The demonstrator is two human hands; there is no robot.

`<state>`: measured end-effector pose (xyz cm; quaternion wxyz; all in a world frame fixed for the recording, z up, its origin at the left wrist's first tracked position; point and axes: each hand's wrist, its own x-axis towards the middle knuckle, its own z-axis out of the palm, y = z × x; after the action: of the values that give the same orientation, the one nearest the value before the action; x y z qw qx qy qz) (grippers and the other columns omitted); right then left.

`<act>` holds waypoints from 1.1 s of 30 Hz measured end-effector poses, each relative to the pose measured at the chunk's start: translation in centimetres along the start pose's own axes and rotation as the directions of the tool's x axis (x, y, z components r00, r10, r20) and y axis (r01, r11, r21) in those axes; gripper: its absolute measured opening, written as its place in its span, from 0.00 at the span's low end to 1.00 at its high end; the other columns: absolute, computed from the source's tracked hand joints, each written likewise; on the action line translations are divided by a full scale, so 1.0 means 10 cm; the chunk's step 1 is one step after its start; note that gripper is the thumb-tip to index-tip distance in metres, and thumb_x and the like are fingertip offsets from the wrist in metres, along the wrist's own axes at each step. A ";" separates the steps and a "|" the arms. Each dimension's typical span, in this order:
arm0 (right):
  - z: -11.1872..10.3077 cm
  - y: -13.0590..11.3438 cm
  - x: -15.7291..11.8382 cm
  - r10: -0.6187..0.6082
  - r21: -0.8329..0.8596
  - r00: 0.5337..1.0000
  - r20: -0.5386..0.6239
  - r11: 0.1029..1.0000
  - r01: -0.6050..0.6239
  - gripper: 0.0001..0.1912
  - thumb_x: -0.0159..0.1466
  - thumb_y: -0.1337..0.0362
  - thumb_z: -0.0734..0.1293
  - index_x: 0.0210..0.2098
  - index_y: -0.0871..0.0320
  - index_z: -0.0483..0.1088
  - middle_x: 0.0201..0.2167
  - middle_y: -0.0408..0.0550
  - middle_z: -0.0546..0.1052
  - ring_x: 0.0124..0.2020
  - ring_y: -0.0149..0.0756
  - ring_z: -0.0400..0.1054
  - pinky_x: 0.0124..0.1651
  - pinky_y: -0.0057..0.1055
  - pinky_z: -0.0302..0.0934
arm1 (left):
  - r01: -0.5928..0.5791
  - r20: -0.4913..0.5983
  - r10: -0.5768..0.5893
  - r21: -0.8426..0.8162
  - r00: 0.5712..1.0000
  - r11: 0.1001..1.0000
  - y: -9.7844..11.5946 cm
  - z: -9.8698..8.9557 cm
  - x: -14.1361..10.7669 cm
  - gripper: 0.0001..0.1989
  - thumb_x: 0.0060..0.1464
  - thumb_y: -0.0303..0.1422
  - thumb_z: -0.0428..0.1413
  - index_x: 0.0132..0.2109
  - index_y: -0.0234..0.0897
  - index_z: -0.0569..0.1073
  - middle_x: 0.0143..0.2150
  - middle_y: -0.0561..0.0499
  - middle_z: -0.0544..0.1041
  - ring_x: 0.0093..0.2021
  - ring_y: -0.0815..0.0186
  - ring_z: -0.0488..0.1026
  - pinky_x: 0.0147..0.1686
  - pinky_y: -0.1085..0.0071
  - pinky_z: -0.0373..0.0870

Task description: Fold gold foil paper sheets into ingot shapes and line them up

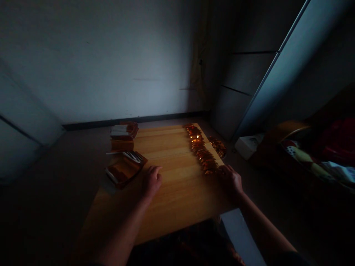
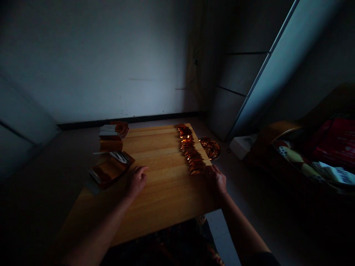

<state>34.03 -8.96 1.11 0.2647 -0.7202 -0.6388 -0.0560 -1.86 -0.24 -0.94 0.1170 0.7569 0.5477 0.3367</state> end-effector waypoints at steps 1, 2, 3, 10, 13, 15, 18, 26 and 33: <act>-0.01 0.00 -0.01 0.001 0.005 1.000 0.001 1.000 -0.001 0.09 0.63 0.62 0.61 0.37 0.55 0.73 0.36 0.46 0.76 0.30 0.31 0.69 0.28 0.23 0.56 | -0.005 0.001 0.005 0.000 1.000 1.000 -0.01 0.00 0.00 0.18 0.48 0.22 0.46 0.44 0.35 0.73 0.41 0.46 0.74 0.45 0.62 0.72 0.47 0.65 0.70; -0.02 0.00 -0.03 -0.003 0.015 1.000 0.001 1.000 0.003 0.09 0.63 0.62 0.61 0.38 0.54 0.72 0.37 0.46 0.76 0.31 0.31 0.70 0.28 0.23 0.56 | -0.007 0.000 0.007 0.000 1.000 1.000 -0.01 0.00 0.00 0.18 0.47 0.22 0.46 0.44 0.35 0.73 0.41 0.46 0.74 0.45 0.62 0.72 0.47 0.65 0.70; -0.04 0.01 -0.04 -0.008 0.025 1.000 -0.002 1.000 0.008 0.09 0.63 0.63 0.61 0.39 0.54 0.72 0.37 0.46 0.76 0.31 0.31 0.70 0.29 0.24 0.57 | -0.008 -0.002 0.008 0.000 1.000 1.000 -0.01 0.01 0.01 0.18 0.47 0.21 0.46 0.43 0.35 0.73 0.41 0.46 0.74 0.44 0.62 0.72 0.47 0.65 0.70; -0.11 -0.26 0.01 -0.103 0.058 0.986 -0.128 0.992 0.111 0.10 0.63 0.66 0.59 0.36 0.56 0.73 0.33 0.47 0.75 0.29 0.31 0.68 0.29 0.24 0.56 | -0.055 -0.045 0.057 0.029 0.997 0.998 0.04 0.04 -0.02 0.18 0.47 0.20 0.46 0.43 0.37 0.73 0.40 0.48 0.74 0.42 0.65 0.72 0.44 0.68 0.70; -0.04 -0.67 0.11 -0.244 0.181 0.957 -0.159 0.945 0.272 0.11 0.63 0.68 0.59 0.34 0.57 0.73 0.32 0.48 0.74 0.30 0.31 0.68 0.31 0.24 0.56 | -0.132 -0.021 0.135 0.110 0.991 0.985 0.12 -0.02 -0.03 0.17 0.48 0.20 0.47 0.42 0.37 0.74 0.39 0.48 0.75 0.42 0.65 0.72 0.43 0.69 0.70; 0.05 -1.01 0.18 -0.348 0.260 0.928 -0.133 0.891 0.372 0.10 0.64 0.68 0.59 0.34 0.57 0.72 0.30 0.46 0.74 0.30 0.30 0.67 0.33 0.23 0.56 | -0.211 0.001 0.215 0.189 0.977 0.959 0.18 -0.15 -0.01 0.14 0.51 0.22 0.48 0.39 0.38 0.75 0.39 0.47 0.75 0.42 0.64 0.71 0.43 0.69 0.69; 0.26 -1.48 0.31 -0.459 0.330 0.887 -0.041 0.832 0.446 0.09 0.63 0.70 0.60 0.35 0.56 0.72 0.32 0.46 0.73 0.31 0.29 0.66 0.34 0.23 0.55 | -0.155 -0.040 0.178 0.338 0.983 0.928 0.20 -0.46 0.09 0.11 0.56 0.27 0.48 0.38 0.37 0.76 0.40 0.46 0.75 0.42 0.62 0.70 0.44 0.66 0.67; 0.88 -1.85 0.62 -0.410 0.293 0.905 0.110 0.884 0.365 0.10 0.63 0.71 0.59 0.31 0.57 0.71 0.32 0.46 0.71 0.32 0.31 0.63 0.31 0.25 0.51 | 0.202 0.135 -0.377 0.657 0.917 0.726 -0.18 -1.05 0.26 0.18 0.48 0.40 0.57 0.44 0.35 0.75 0.47 0.39 0.75 0.50 0.50 0.69 0.50 0.56 0.62; 1.09 -1.81 0.51 -0.395 0.225 0.902 0.174 0.908 0.354 0.10 0.65 0.70 0.60 0.29 0.57 0.70 0.31 0.46 0.72 0.33 0.32 0.63 0.33 0.26 0.51 | 0.171 0.159 -0.356 0.656 0.921 0.735 -0.40 -0.88 0.11 0.17 0.54 0.38 0.51 0.48 0.36 0.73 0.48 0.40 0.75 0.48 0.52 0.71 0.50 0.54 0.60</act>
<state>14.97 1.32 -0.43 0.2452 -0.5570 -0.7928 0.0331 -10.28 0.55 3.92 -0.0216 0.7047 0.7092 0.0053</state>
